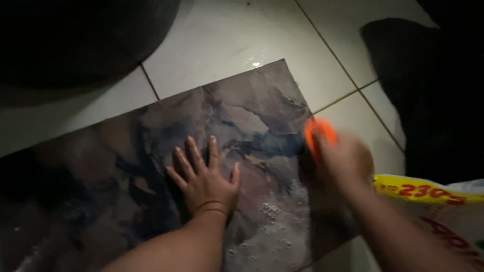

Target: The person scrubs a patterned floor mat with an orange scrubbing tool while sprinkling white powder detergent onto the surface. They use their left hand to hold the mat steady and their right hand to scrub in circular and back-and-forth motions.

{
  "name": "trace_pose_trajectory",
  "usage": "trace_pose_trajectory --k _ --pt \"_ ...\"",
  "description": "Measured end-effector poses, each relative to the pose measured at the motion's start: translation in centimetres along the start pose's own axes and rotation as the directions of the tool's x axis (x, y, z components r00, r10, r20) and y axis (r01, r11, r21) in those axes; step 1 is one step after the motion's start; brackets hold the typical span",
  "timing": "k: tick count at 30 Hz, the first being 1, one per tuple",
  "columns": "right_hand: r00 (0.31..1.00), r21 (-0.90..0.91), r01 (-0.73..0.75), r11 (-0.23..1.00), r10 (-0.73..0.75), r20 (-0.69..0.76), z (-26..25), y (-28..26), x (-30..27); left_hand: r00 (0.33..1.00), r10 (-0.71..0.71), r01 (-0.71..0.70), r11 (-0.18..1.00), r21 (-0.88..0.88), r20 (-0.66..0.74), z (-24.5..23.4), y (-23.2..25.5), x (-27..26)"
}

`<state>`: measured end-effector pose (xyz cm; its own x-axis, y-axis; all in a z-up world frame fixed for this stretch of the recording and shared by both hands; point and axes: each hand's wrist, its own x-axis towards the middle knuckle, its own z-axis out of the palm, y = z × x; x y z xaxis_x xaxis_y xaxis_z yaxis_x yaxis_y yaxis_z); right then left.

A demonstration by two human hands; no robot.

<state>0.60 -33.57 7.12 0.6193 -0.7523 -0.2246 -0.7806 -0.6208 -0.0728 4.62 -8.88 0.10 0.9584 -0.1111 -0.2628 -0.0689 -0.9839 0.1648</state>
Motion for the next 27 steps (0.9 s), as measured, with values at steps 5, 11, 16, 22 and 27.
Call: trace_pose_trajectory --k 5,11,16,22,27 --pt "0.994 0.13 0.109 0.985 -0.106 -0.03 1.0 -10.3 11.7 1.0 0.012 -0.012 1.0 -0.002 0.001 0.0 -0.1 -0.4" --pt "0.981 0.069 0.192 0.979 -0.191 -0.028 2.9 -8.1 11.3 1.0 -0.013 0.013 1.0 0.0 0.008 -0.1 0.2 0.4" --pt "0.998 -0.038 0.029 0.999 -0.027 0.06 2.1 2.4 1.0 1.0 -0.006 0.006 1.0 0.015 -0.001 0.4 -0.1 0.0" --pt "0.981 -0.138 -0.147 0.979 0.162 0.108 2.1 9.1 -5.3 0.999 0.018 -0.017 1.0 0.008 -0.033 0.1 -0.2 0.1" --pt "0.995 -0.093 0.096 0.991 -0.098 -0.012 0.9 3.9 0.7 0.999 0.012 -0.012 1.0 0.017 0.032 0.1 -0.2 -0.1"
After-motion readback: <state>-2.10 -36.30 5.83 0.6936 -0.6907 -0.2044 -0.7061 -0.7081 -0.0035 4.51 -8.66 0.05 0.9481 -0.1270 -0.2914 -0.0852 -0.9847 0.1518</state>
